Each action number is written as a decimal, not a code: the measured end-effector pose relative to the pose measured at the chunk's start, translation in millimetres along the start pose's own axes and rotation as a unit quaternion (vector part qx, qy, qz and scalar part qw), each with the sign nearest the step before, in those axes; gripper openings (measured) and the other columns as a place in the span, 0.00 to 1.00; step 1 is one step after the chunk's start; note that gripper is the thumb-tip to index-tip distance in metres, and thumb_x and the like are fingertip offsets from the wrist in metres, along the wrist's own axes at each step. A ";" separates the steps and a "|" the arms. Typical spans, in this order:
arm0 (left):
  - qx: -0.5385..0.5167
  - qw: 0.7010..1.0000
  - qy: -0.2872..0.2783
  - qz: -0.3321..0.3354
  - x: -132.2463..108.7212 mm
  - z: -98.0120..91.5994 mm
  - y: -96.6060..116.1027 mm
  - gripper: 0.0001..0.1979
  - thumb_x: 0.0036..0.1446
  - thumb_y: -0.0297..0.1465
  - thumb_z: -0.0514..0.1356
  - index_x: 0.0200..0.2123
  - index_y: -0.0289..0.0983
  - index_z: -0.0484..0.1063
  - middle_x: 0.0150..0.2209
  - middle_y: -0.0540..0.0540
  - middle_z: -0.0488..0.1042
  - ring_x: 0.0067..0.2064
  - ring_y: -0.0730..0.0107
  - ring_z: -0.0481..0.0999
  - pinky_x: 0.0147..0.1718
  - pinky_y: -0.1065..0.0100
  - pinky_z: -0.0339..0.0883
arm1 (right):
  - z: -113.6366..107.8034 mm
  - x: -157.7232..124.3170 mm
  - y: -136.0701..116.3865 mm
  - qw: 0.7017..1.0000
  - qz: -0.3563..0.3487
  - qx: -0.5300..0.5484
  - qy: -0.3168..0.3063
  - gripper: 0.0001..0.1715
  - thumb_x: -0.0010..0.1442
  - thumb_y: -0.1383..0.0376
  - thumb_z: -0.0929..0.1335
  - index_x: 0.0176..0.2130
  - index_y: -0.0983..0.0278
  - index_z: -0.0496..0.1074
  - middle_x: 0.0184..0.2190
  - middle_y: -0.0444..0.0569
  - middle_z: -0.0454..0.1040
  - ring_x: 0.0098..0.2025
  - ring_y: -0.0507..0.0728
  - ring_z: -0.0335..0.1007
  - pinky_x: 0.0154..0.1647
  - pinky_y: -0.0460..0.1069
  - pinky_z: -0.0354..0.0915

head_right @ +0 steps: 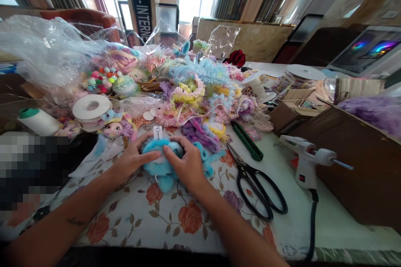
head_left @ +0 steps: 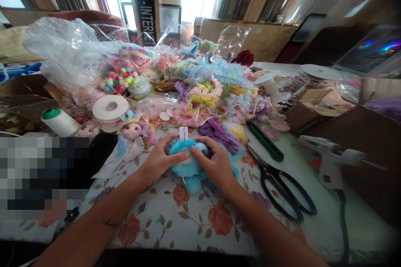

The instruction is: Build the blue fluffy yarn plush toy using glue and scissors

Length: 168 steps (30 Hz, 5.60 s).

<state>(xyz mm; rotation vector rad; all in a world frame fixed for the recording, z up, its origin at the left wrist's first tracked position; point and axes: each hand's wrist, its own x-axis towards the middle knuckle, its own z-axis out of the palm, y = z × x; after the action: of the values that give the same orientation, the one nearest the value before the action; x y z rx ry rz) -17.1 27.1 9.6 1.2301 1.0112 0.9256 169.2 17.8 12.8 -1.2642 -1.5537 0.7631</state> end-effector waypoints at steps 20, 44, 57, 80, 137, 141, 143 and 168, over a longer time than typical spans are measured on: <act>-0.125 0.989 0.044 -0.063 -3.9 4.9 1.5 0.39 0.36 0.35 0.80 0.53 0.36 0.73 0.45 0.41 0.79 0.43 0.58 0.80 0.39 0.61 0.75 | 4.8 -9.0 0.4 0.999 -0.022 0.046 0.009 0.20 0.52 0.60 0.73 0.46 0.59 0.75 0.38 0.50 0.80 0.44 0.62 0.77 0.43 0.54 0.73; -0.160 0.985 0.063 -0.006 -0.8 6.9 -2.3 0.27 0.38 0.35 0.78 0.42 0.35 0.74 0.31 0.50 0.77 0.30 0.70 0.76 0.29 0.70 0.72 | 1.3 -0.3 -4.3 0.991 0.083 0.101 -0.029 0.23 0.50 0.53 0.75 0.43 0.62 0.75 0.35 0.48 0.80 0.34 0.57 0.75 0.32 0.50 0.73; -0.117 0.992 0.037 -0.011 1.3 2.2 -3.4 0.26 0.43 0.38 0.77 0.43 0.37 0.74 0.33 0.50 0.76 0.33 0.67 0.76 0.32 0.67 0.73 | 4.6 -0.3 0.7 0.992 0.075 0.097 -0.014 0.24 0.51 0.54 0.75 0.45 0.61 0.73 0.36 0.49 0.79 0.36 0.59 0.77 0.33 0.51 0.73; -0.050 0.997 0.055 0.023 -0.5 4.7 3.4 0.23 0.40 0.39 0.77 0.38 0.36 0.77 0.30 0.49 0.77 0.30 0.68 0.76 0.28 0.69 0.70 | 10.3 -7.1 2.9 0.994 0.015 0.100 -0.035 0.20 0.55 0.57 0.72 0.47 0.59 0.71 0.39 0.49 0.78 0.39 0.59 0.76 0.35 0.51 0.72; -0.168 0.984 0.051 -0.029 1.5 8.8 -5.5 0.21 0.47 0.36 0.76 0.42 0.37 0.77 0.35 0.48 0.80 0.33 0.68 0.79 0.31 0.69 0.75 | 11.5 -7.7 2.6 0.994 0.053 0.094 -0.024 0.24 0.54 0.57 0.70 0.49 0.61 0.69 0.39 0.51 0.77 0.37 0.60 0.74 0.34 0.53 0.71; -0.178 0.982 0.044 -0.047 2.0 5.6 -4.8 0.20 0.48 0.37 0.75 0.43 0.36 0.77 0.36 0.46 0.81 0.32 0.67 0.79 0.31 0.68 0.75 | 10.7 -6.4 2.5 0.992 0.064 0.103 -0.024 0.25 0.52 0.56 0.71 0.48 0.61 0.70 0.40 0.51 0.77 0.39 0.60 0.73 0.35 0.53 0.71; -0.185 0.981 0.038 -0.054 2.0 4.0 -3.4 0.21 0.49 0.38 0.75 0.44 0.35 0.78 0.38 0.44 0.81 0.33 0.67 0.79 0.32 0.67 0.76 | 9.5 -5.7 1.1 0.991 0.072 0.108 -0.030 0.25 0.52 0.56 0.71 0.48 0.60 0.69 0.39 0.50 0.77 0.38 0.60 0.73 0.35 0.52 0.71; -0.096 0.995 -0.002 -0.033 2.9 2.4 -10.6 0.20 0.56 0.43 0.69 0.49 0.38 0.80 0.40 0.44 0.82 0.37 0.64 0.80 0.34 0.68 0.74 | 3.1 -2.8 2.0 1.000 -0.017 -0.005 -0.024 0.30 0.54 0.54 0.74 0.53 0.60 0.69 0.51 0.55 0.75 0.51 0.64 0.72 0.53 0.59 0.69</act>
<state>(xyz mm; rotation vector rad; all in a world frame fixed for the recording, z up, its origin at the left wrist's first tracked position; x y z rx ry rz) -13.7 28.0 -1.1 1.0321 0.9321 0.9447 167.0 16.0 9.1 -1.2311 -1.6167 0.7697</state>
